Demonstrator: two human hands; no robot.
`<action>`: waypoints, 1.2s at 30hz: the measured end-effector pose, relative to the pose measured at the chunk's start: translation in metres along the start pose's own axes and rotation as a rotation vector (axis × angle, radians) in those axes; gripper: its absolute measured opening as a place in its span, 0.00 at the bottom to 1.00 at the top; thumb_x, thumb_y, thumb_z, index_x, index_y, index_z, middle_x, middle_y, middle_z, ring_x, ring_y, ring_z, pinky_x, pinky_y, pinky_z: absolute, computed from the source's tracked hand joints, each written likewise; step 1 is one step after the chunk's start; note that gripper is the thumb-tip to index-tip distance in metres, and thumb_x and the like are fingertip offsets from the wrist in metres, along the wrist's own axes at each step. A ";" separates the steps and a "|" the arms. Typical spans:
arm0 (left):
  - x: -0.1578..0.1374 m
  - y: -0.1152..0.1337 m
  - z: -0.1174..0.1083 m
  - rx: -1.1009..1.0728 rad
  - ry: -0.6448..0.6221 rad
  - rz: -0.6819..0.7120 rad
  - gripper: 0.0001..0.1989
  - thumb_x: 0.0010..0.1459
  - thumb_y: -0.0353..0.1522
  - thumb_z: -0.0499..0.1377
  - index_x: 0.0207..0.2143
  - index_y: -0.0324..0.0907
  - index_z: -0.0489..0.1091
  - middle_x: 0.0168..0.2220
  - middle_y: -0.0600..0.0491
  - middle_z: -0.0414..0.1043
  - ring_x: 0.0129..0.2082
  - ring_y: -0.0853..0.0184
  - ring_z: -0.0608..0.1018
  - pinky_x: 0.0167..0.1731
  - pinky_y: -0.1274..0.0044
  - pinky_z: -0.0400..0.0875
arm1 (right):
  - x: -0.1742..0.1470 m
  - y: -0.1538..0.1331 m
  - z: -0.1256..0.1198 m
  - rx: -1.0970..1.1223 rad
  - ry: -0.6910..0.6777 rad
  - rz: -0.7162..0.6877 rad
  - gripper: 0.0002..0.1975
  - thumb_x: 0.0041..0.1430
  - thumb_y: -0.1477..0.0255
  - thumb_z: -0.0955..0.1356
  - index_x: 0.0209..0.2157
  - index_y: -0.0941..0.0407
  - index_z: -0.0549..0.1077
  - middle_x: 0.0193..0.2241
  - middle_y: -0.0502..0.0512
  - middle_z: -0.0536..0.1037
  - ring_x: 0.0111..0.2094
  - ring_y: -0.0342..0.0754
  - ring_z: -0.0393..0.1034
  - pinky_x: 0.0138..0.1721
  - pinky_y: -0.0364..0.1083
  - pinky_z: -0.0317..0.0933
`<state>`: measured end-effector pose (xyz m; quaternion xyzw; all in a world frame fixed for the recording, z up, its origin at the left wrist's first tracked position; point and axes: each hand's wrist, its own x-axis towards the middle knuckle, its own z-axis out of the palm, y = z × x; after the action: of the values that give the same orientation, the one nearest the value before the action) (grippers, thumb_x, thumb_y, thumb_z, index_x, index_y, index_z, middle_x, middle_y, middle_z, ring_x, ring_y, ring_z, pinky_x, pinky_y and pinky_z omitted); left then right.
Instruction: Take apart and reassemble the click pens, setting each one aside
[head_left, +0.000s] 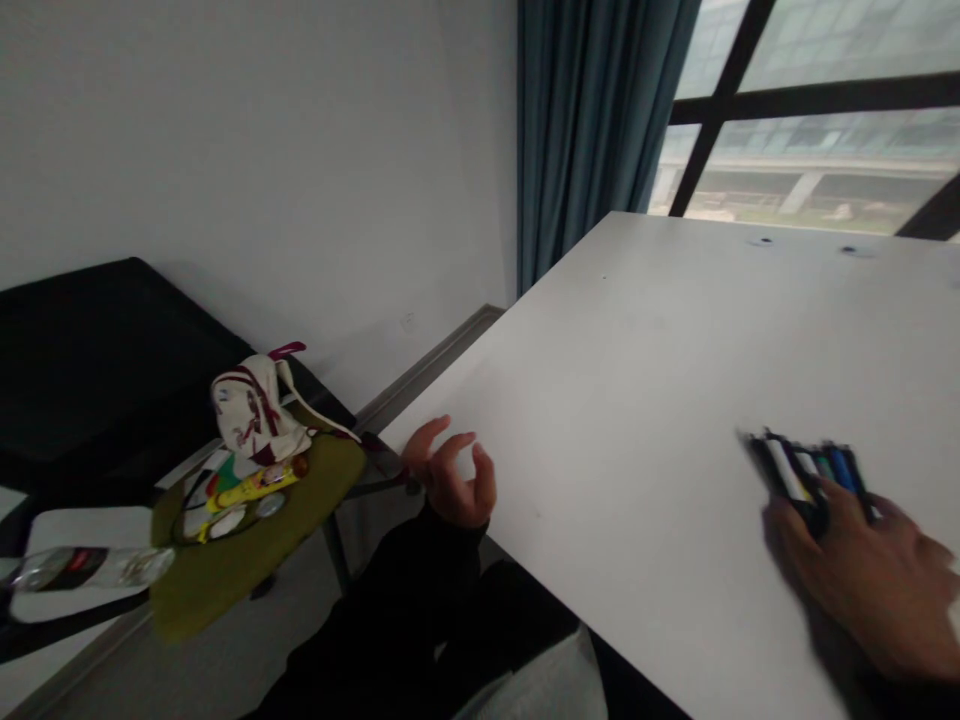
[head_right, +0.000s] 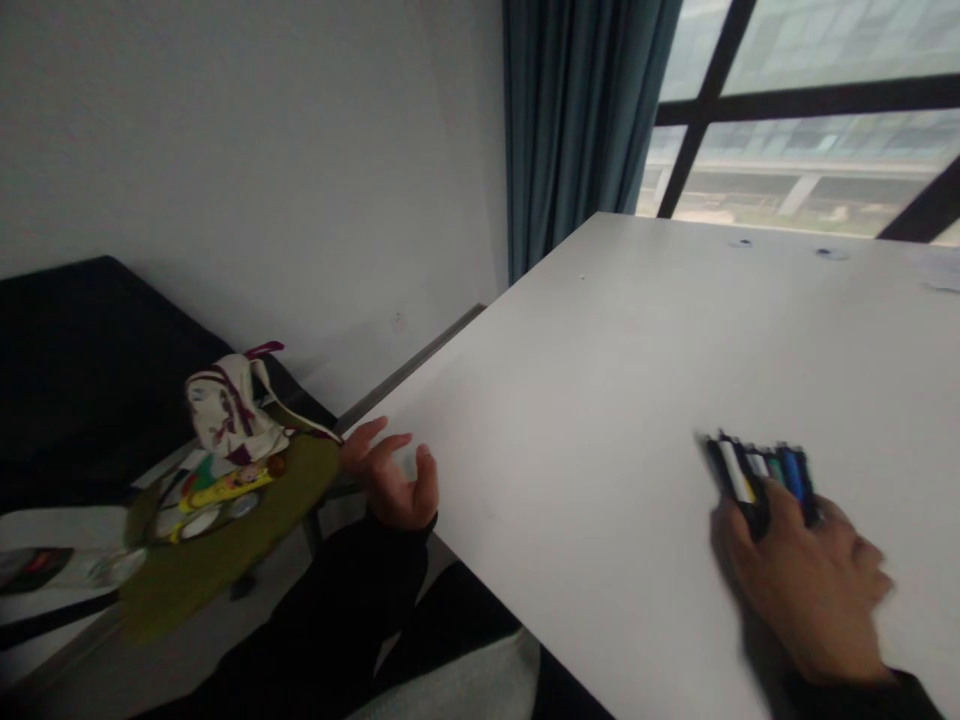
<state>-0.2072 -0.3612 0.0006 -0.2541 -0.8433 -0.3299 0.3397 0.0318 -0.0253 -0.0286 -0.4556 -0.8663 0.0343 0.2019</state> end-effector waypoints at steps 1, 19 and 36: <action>0.004 0.030 0.011 -0.132 -0.048 0.144 0.11 0.63 0.29 0.55 0.48 0.45 0.63 0.56 0.39 0.65 0.61 0.51 0.67 0.58 0.51 0.64 | -0.001 -0.010 -0.006 -0.061 -0.018 0.005 0.35 0.58 0.47 0.60 0.59 0.54 0.70 0.54 0.80 0.67 0.52 0.82 0.63 0.45 0.72 0.57; 0.002 0.218 0.158 -0.363 -1.091 0.935 0.56 0.52 0.66 0.47 0.72 0.39 0.42 0.73 0.36 0.32 0.72 0.46 0.40 0.68 0.52 0.38 | 0.022 0.064 -0.032 0.118 -0.170 -0.279 0.28 0.68 0.58 0.61 0.64 0.56 0.65 0.63 0.66 0.65 0.60 0.62 0.59 0.58 0.60 0.57; 0.018 0.242 0.192 -0.361 -1.009 1.089 0.41 0.66 0.53 0.45 0.70 0.33 0.46 0.71 0.37 0.45 0.72 0.51 0.48 0.68 0.54 0.33 | 0.029 0.061 -0.030 0.109 -0.258 -0.444 0.29 0.69 0.67 0.59 0.68 0.61 0.57 0.68 0.66 0.58 0.67 0.57 0.55 0.63 0.58 0.52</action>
<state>-0.1386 -0.0596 0.0013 -0.8055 -0.5850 -0.0925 -0.0186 0.0763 0.0294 -0.0065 -0.2347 -0.9605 0.0937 0.1169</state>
